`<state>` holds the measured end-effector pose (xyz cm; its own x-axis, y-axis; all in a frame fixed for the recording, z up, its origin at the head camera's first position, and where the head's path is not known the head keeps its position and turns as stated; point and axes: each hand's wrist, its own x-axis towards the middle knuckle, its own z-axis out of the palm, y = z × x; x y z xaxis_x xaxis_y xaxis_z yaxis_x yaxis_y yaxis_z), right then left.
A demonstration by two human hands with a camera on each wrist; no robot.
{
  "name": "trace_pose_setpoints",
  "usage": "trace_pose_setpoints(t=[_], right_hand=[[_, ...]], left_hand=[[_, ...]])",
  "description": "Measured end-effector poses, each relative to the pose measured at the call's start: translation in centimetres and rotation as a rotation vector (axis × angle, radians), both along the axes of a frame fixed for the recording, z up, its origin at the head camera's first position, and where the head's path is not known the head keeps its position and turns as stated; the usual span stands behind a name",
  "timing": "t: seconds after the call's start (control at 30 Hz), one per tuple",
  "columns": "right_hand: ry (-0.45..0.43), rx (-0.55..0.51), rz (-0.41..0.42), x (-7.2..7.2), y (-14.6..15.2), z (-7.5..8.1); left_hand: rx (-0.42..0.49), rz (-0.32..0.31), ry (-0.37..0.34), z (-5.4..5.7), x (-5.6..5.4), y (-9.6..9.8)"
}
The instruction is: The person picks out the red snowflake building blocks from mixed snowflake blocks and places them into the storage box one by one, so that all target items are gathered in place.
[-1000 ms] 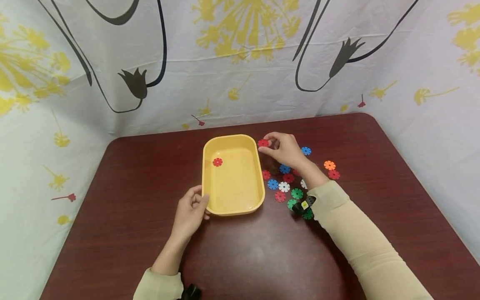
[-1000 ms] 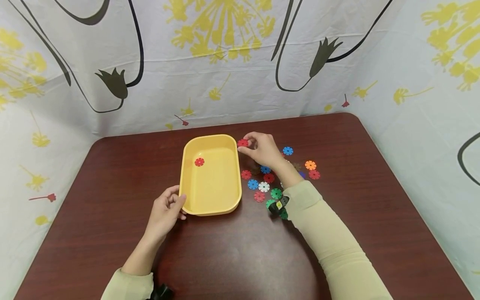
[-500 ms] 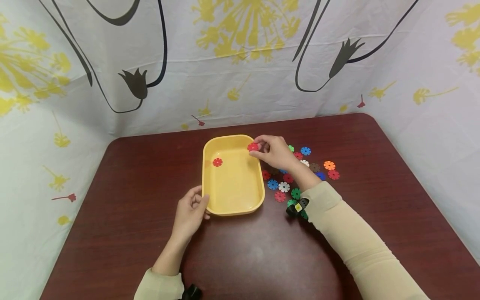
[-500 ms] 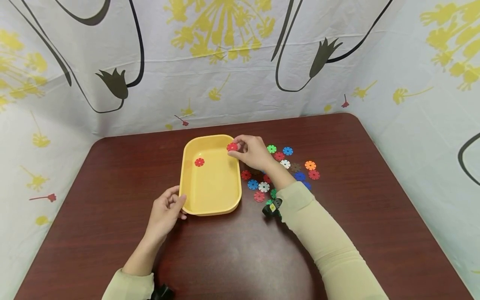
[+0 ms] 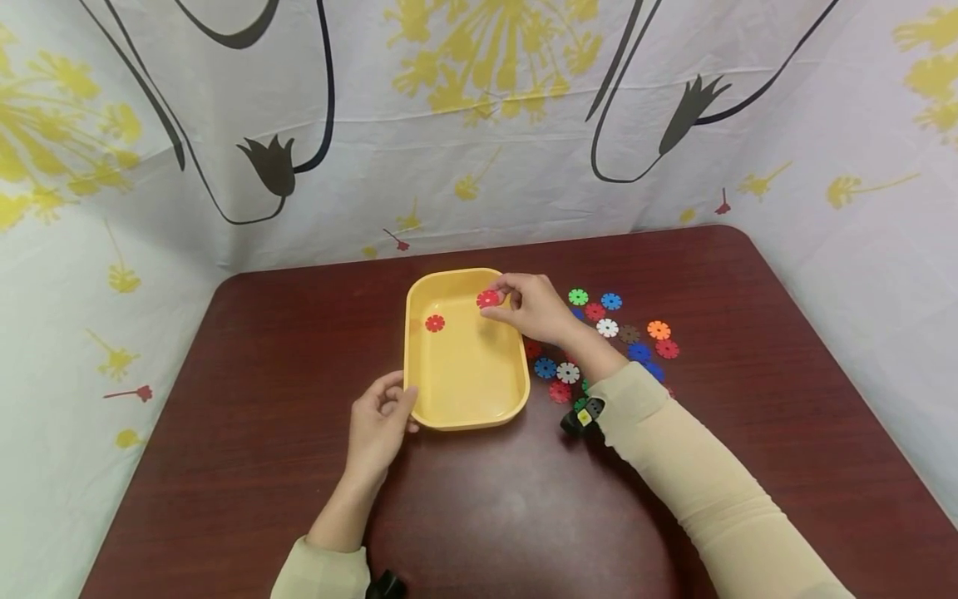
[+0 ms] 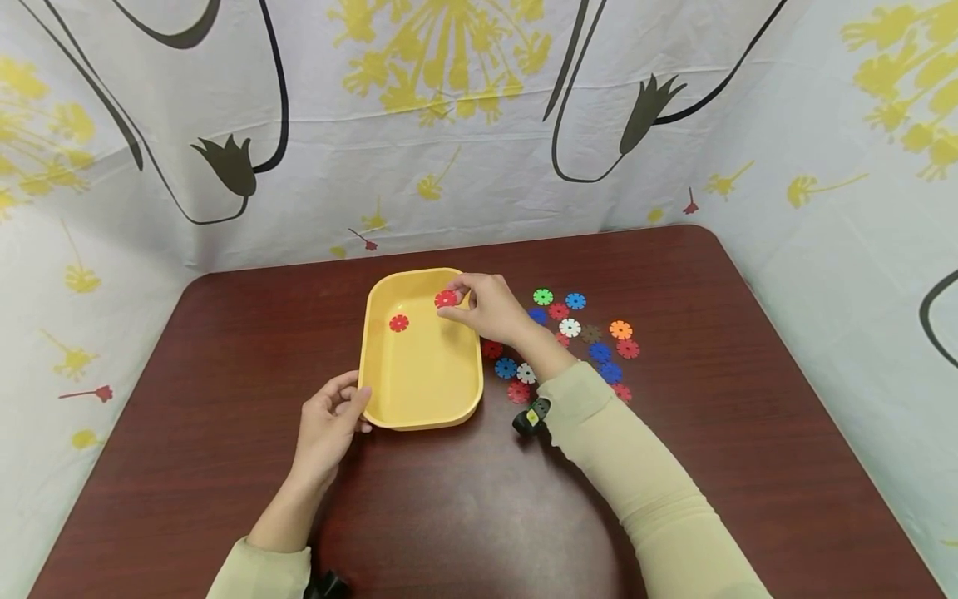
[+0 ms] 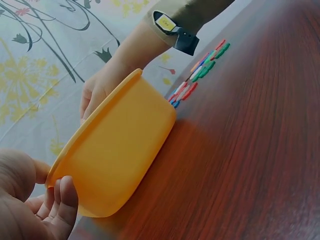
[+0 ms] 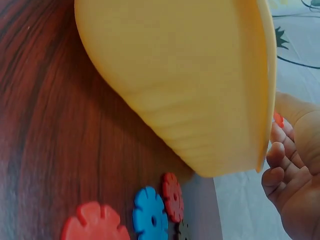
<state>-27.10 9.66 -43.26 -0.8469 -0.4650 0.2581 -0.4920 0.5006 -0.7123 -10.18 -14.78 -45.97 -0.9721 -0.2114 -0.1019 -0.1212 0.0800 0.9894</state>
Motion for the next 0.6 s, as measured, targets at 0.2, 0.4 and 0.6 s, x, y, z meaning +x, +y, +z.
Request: trace_pose_setpoints(t=[0.2,0.4,0.6], right_hand=[[0.005,0.018,0.017,0.1,-1.0,0.1],[0.028,0.014,0.052,0.0,-2.0,0.1],[0.031,0.031,0.1,0.0,-3.1,0.2]], left_hand=[[0.027,0.002,0.007,-0.1,-0.1,0.0],[0.039,-0.008,0.007,0.0,-0.1,-0.1],[0.038,-0.014,0.009,-0.1,-0.1,-0.1]])
